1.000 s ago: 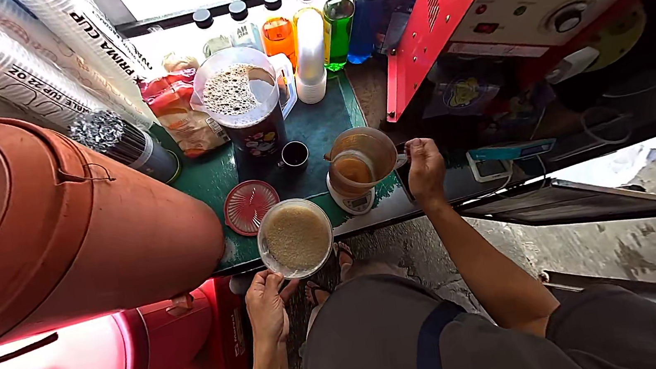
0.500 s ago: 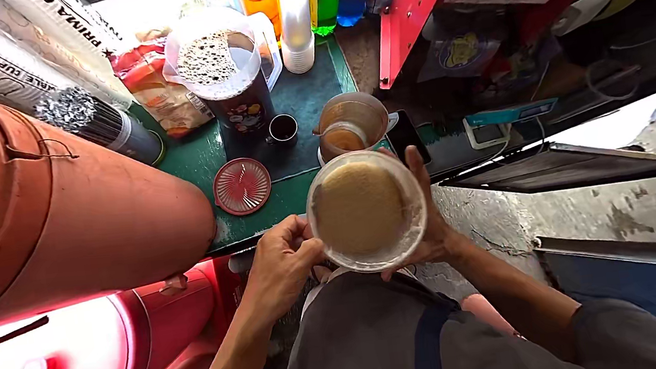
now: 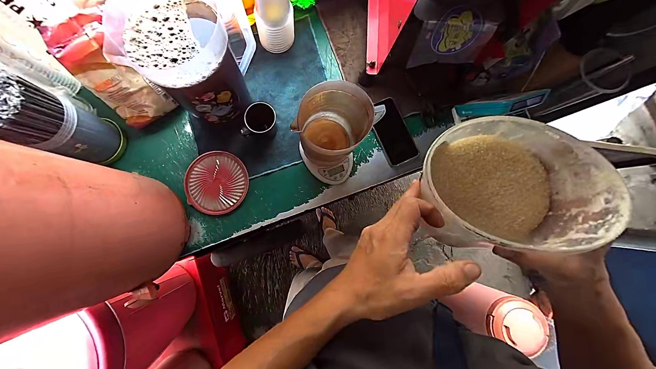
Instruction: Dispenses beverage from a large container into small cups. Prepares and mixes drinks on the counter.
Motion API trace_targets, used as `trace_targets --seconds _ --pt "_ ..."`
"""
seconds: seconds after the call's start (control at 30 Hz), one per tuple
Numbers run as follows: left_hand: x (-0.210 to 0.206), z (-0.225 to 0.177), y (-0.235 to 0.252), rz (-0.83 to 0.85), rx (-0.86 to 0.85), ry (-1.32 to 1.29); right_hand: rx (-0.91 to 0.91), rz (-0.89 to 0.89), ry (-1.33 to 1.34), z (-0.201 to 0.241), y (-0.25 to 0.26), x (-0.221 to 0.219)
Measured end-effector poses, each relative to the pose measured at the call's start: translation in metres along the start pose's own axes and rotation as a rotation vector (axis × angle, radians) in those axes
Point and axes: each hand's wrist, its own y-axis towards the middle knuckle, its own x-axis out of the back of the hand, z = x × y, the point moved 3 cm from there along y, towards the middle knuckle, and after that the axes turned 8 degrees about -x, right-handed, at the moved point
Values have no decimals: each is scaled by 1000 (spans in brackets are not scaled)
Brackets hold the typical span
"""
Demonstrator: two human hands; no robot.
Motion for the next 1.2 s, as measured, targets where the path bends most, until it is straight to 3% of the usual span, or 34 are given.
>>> trace_targets --seconds 0.13,0.3,0.4,0.53,0.8,0.97,1.2 --pt "15 11 3 55 33 0 65 64 -82 2 42 -2" --pt "47 31 -23 73 97 357 147 213 -373 26 103 -19" --pt "72 45 -59 -22 180 427 245 295 -544 42 132 -30" --pt "100 59 -108 -268 319 453 321 351 -641 55 158 -46" --pt "119 77 -181 -520 512 595 418 476 -781 71 182 -72" --pt "118 82 -200 -529 590 622 456 521 -820 78 187 -80" --pt "122 76 -207 -566 572 660 507 547 -866 92 190 -87"
